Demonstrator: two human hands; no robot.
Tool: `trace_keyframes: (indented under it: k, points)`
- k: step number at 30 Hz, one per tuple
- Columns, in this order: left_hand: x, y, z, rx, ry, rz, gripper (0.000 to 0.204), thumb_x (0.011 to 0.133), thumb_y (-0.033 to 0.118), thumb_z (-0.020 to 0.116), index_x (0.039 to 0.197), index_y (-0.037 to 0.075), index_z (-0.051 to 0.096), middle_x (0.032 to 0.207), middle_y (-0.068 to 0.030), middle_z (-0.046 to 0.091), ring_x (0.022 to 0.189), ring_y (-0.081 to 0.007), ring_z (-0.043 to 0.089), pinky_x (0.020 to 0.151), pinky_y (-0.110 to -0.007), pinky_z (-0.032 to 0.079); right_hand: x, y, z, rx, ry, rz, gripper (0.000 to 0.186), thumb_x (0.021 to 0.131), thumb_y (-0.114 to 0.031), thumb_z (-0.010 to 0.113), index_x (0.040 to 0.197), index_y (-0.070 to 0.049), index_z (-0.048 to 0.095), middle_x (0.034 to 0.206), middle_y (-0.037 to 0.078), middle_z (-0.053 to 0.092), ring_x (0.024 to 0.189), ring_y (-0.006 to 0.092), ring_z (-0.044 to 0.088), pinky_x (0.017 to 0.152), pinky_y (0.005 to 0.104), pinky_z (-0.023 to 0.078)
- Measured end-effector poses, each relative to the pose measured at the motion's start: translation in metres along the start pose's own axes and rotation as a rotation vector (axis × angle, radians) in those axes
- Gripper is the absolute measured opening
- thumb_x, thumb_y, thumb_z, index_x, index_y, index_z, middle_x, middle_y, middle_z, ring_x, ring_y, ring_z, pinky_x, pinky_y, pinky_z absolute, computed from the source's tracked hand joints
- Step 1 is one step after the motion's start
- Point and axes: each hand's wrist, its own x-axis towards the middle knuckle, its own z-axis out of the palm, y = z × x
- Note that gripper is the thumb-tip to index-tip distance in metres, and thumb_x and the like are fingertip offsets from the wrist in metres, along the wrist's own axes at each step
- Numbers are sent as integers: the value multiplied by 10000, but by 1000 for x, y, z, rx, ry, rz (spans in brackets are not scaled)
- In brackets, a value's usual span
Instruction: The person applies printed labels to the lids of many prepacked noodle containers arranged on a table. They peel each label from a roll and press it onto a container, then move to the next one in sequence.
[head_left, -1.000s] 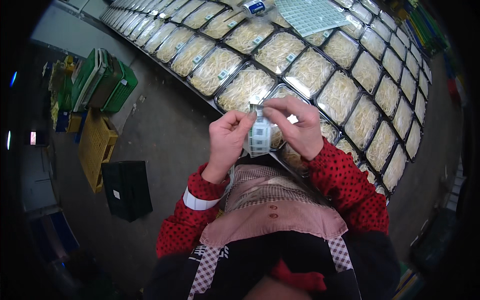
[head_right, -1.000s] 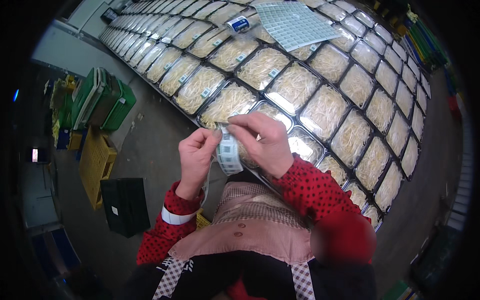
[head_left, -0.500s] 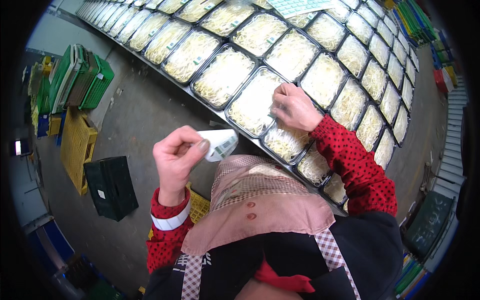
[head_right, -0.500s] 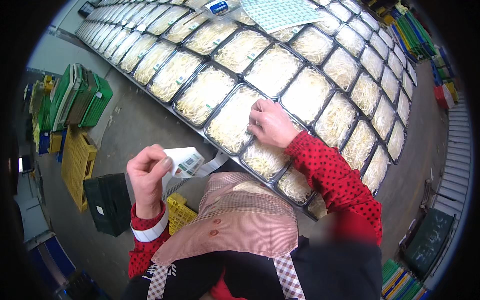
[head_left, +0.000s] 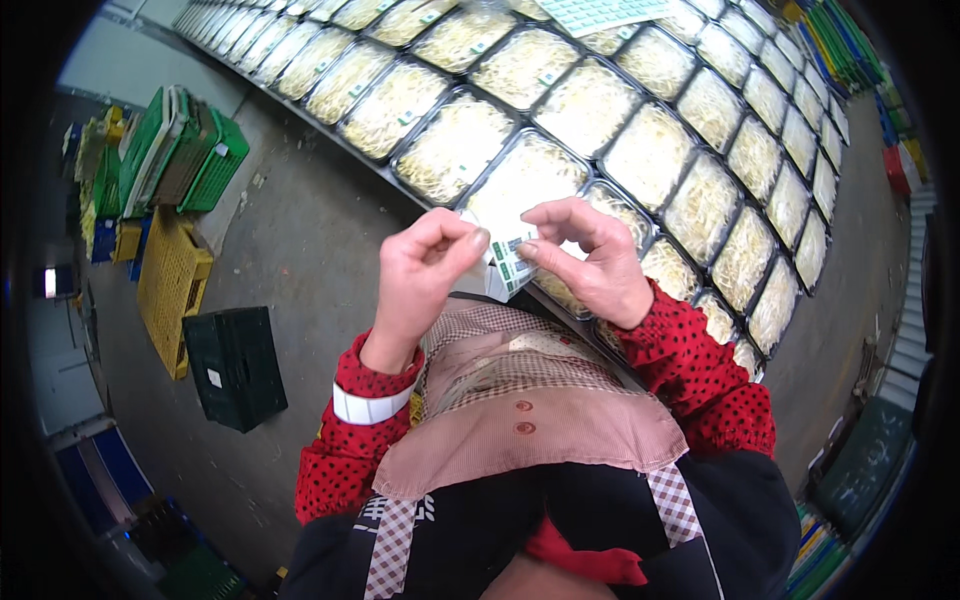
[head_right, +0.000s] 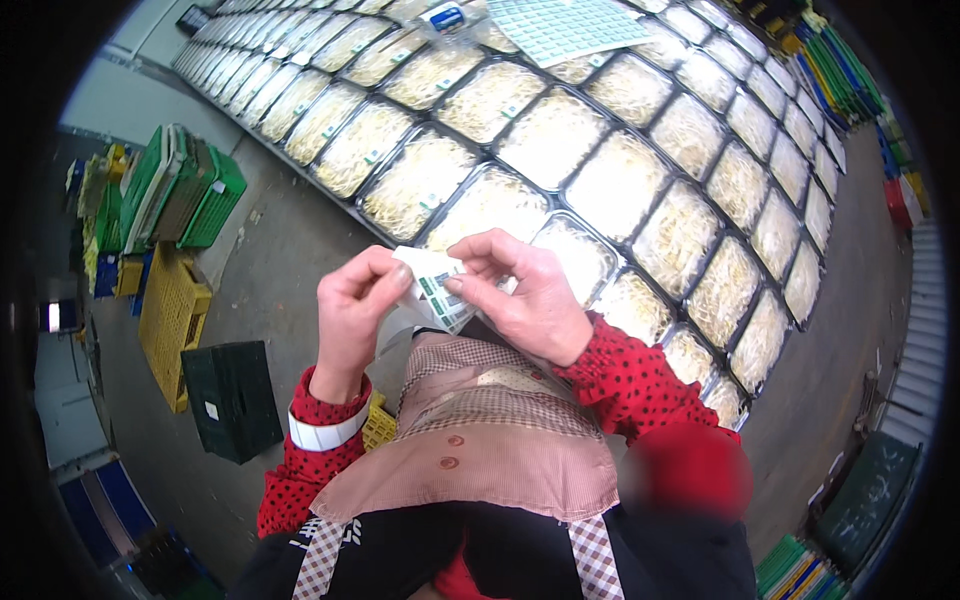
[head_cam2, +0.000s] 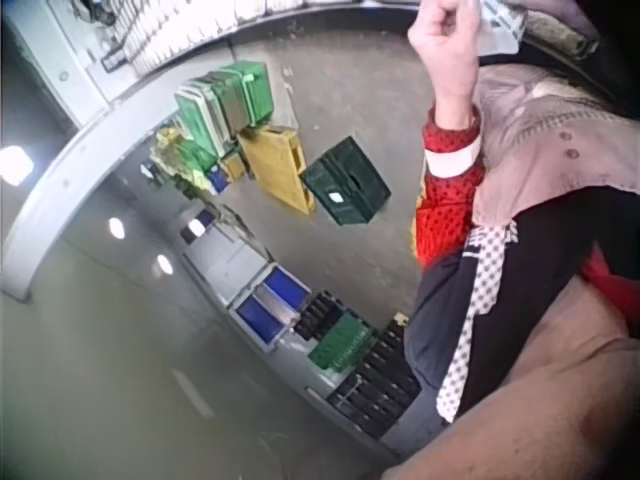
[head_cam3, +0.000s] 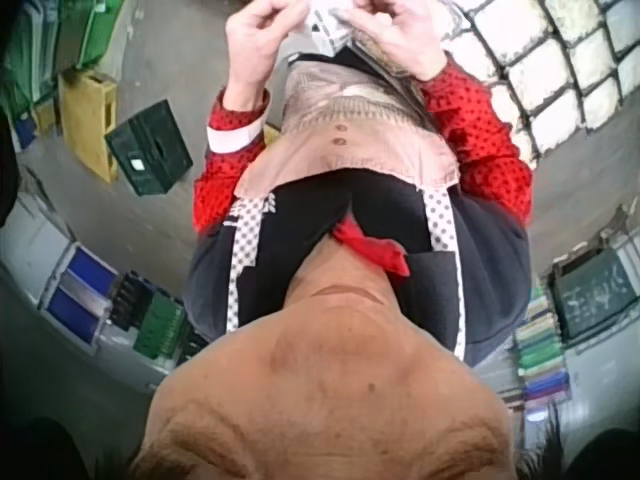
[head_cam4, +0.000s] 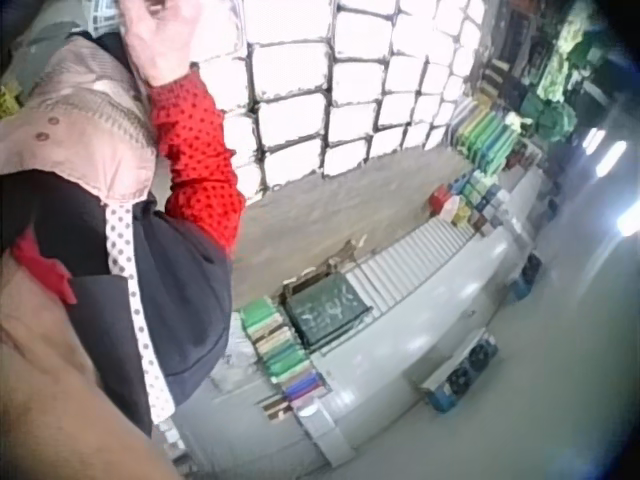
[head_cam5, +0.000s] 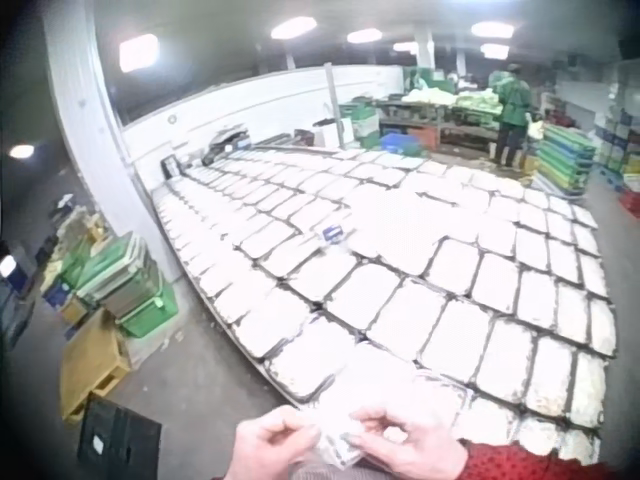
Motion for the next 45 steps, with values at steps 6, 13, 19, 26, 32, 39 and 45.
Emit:
trace_keyframes:
  k: [6,13,19,26,32,39,45]
  points:
    - [-28,-8,23,325,-215,298,87,792,-30,687,877,-31,668,975,-127,650,849,-200,627,751,-285,493,-55,7,15,-40,182,-42,194,825,-55,690,1002,15,654,804,91,648,698,131,617,625,255,488]
    - [-60,-29,54,-63,-187,-272,68,794,4,718,820,-17,659,768,-46,618,666,-78,536,570,-223,411,-79,17,5,-469,336,-310,119,780,-11,676,896,-5,652,830,120,630,739,235,619,645,315,490]
    - [-75,-30,48,-4,-305,-177,44,817,-43,674,800,-37,634,815,-20,594,689,-59,529,598,-191,404,-72,63,-85,-621,119,106,102,782,-123,654,765,-54,582,950,99,549,919,282,536,807,358,435]
    - [-81,-16,36,-57,-265,-142,48,822,-27,667,794,-20,629,883,-56,619,802,-92,568,689,-218,447,-77,95,-59,-1078,130,-94,127,738,-137,685,793,-61,599,1039,64,561,983,257,507,820,379,356]
    - [-81,-15,48,-117,-158,-41,32,838,-16,662,866,-32,667,972,-92,642,907,-141,587,785,-254,464,-83,99,-43,-1169,419,-57,251,708,-136,716,902,-27,600,1058,99,570,1035,294,506,893,411,372]
    - [-87,-20,60,-129,-59,-85,103,879,74,667,836,-19,658,769,4,605,708,-45,512,618,-209,415,-111,-11,4,77,106,268,279,853,-122,685,1086,19,622,828,78,676,750,106,623,687,251,501]
    - [-79,-18,86,-158,27,-148,126,867,100,695,857,-20,657,773,32,612,689,-14,498,588,-184,412,-108,-9,3,-78,278,43,187,823,-57,698,984,30,658,799,74,673,700,105,631,625,241,504]
